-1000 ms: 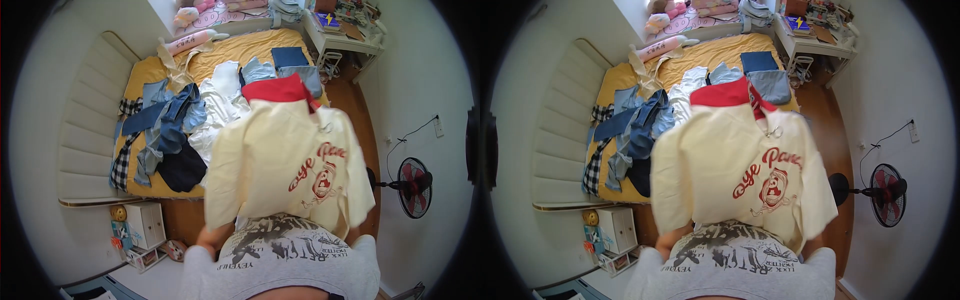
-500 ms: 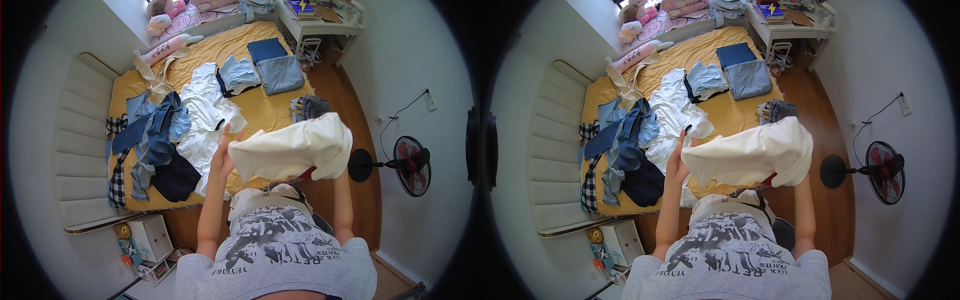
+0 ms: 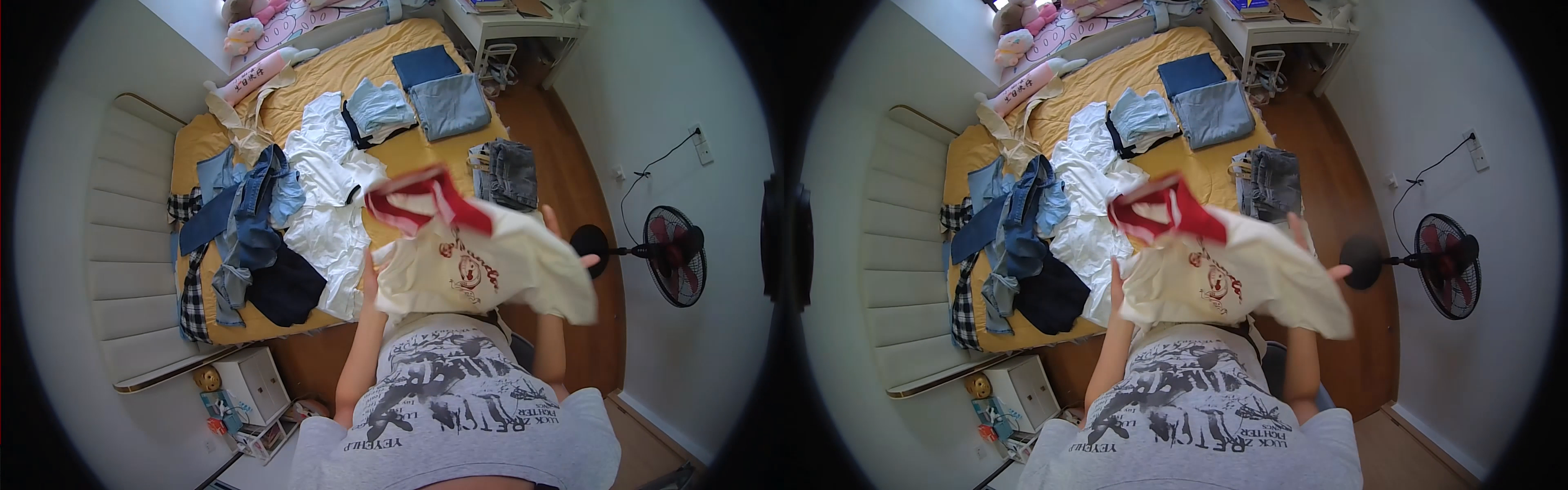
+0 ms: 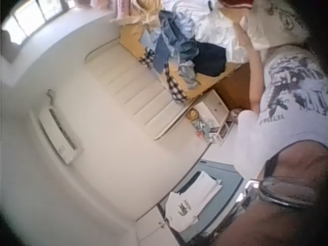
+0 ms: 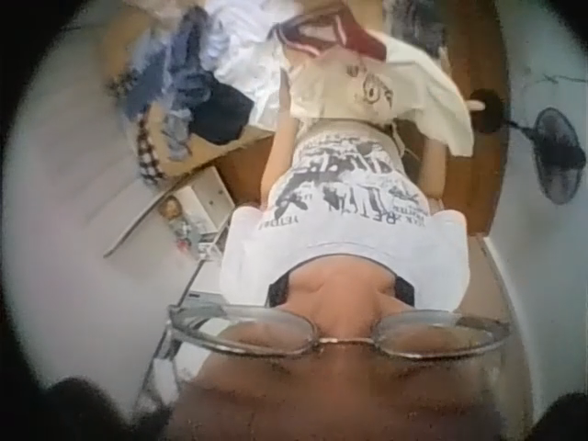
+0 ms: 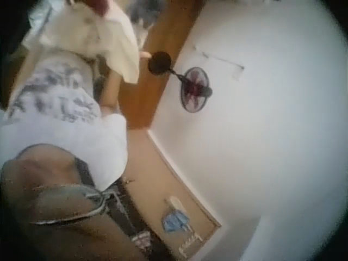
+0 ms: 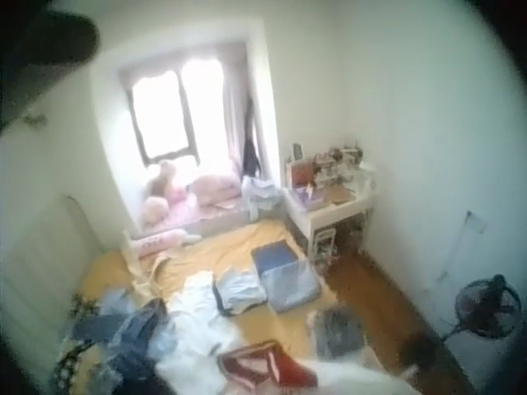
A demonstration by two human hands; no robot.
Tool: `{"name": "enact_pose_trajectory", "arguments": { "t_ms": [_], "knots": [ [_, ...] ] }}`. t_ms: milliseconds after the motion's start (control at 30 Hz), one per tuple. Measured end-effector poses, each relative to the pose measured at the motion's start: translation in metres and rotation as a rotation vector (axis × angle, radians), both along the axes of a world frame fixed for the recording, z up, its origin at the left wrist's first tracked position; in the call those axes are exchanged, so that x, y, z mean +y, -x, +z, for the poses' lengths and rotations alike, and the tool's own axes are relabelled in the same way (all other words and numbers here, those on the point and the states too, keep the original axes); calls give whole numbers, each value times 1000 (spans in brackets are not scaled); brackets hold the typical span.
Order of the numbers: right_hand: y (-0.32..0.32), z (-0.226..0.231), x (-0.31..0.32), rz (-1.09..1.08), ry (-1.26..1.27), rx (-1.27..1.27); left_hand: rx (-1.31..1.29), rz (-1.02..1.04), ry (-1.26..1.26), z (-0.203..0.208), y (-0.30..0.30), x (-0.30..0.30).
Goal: The person folds several clothing items by hand on a bed, including shorts and shirts.
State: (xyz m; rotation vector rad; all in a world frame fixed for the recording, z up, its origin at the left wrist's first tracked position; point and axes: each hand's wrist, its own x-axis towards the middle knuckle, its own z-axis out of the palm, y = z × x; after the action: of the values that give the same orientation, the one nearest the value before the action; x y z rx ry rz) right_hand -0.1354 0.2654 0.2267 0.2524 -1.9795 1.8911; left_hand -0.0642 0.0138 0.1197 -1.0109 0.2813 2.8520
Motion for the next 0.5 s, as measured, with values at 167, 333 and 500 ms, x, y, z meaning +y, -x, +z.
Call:
{"name": "enact_pose_trajectory", "arguments": {
  "t_ms": [167,333,500],
  "knots": [
    [-29,-54,-32,385,-417,2,333,-147,-481,-17,1,-10],
    [-35,-83,-18,685,-527,-79,308,-90,-211,-47,-32,-39],
    [-5,-93,19,566,-496,-204,-96,28,728,-15,-48,-97]
  ]
}}
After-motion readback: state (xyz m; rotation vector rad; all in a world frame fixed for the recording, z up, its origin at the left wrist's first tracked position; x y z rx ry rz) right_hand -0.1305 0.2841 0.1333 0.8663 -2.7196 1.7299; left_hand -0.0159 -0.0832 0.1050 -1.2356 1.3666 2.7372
